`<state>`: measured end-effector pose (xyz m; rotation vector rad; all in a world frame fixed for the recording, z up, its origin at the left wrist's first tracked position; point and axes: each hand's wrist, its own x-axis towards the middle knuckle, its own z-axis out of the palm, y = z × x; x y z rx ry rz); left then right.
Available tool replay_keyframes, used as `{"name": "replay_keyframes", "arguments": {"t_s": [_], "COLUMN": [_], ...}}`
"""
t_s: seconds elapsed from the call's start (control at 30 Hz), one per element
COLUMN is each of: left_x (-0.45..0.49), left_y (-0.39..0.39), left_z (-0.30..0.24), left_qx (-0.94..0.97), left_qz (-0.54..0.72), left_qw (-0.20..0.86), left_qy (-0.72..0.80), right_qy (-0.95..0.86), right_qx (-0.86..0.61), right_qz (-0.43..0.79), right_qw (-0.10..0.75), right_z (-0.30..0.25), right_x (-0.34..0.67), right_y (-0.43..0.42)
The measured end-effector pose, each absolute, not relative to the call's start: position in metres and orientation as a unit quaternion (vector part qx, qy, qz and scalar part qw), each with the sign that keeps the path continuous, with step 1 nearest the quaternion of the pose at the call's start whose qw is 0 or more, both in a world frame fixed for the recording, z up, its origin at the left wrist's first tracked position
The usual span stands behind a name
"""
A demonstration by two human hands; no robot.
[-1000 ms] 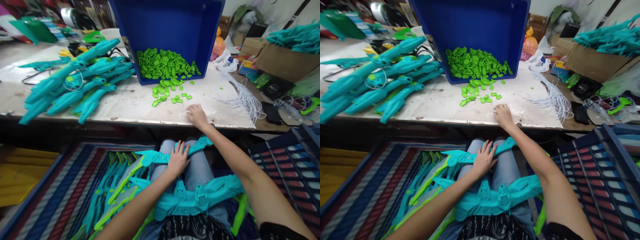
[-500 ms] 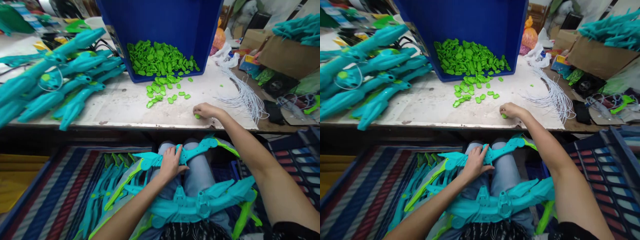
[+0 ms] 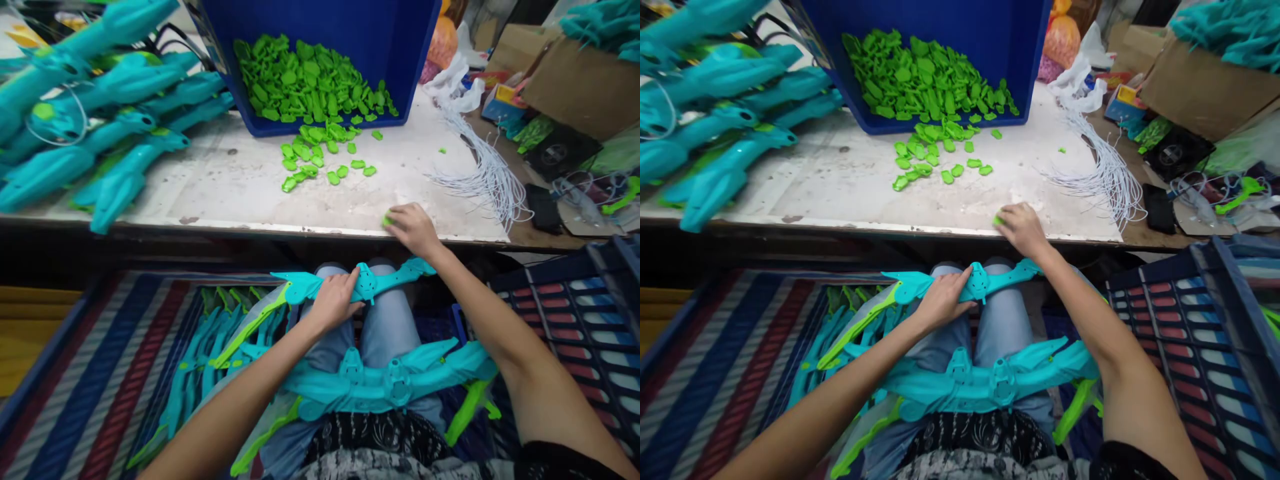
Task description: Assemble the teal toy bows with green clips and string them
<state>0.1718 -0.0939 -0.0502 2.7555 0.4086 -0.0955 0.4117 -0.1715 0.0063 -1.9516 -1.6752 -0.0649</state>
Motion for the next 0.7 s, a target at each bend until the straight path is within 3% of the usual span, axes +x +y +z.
{"name": "replay_keyframes", "arguments": {"t_s": [0.17,0.47,0.7], "left_x": [0.170,0.166,0.196], "left_y": [-0.092,-0.095,-0.075], "left_z": [-0.057,-0.053,-0.033], "left_qx": [0.963,0.960,0.901], "left_qz": [-0.005,0.002,-0.115], "left_qw": [0.215,0.235,0.320], "left_qy": [0.164,0.153,0.269], "right_qy": [-0.728,-0.709,-0.657], "right_qx": [-0.634,-0.663,-0.671], "right_qz": [0.061,0.071,0.143], "right_qw": [0.253,0.229,0.313], "right_z": [-0.020,-0.046,-0.052], "right_x": [0.344,0.333,0.333], "right_y": [-0.213,-0.215,-0.211]}}
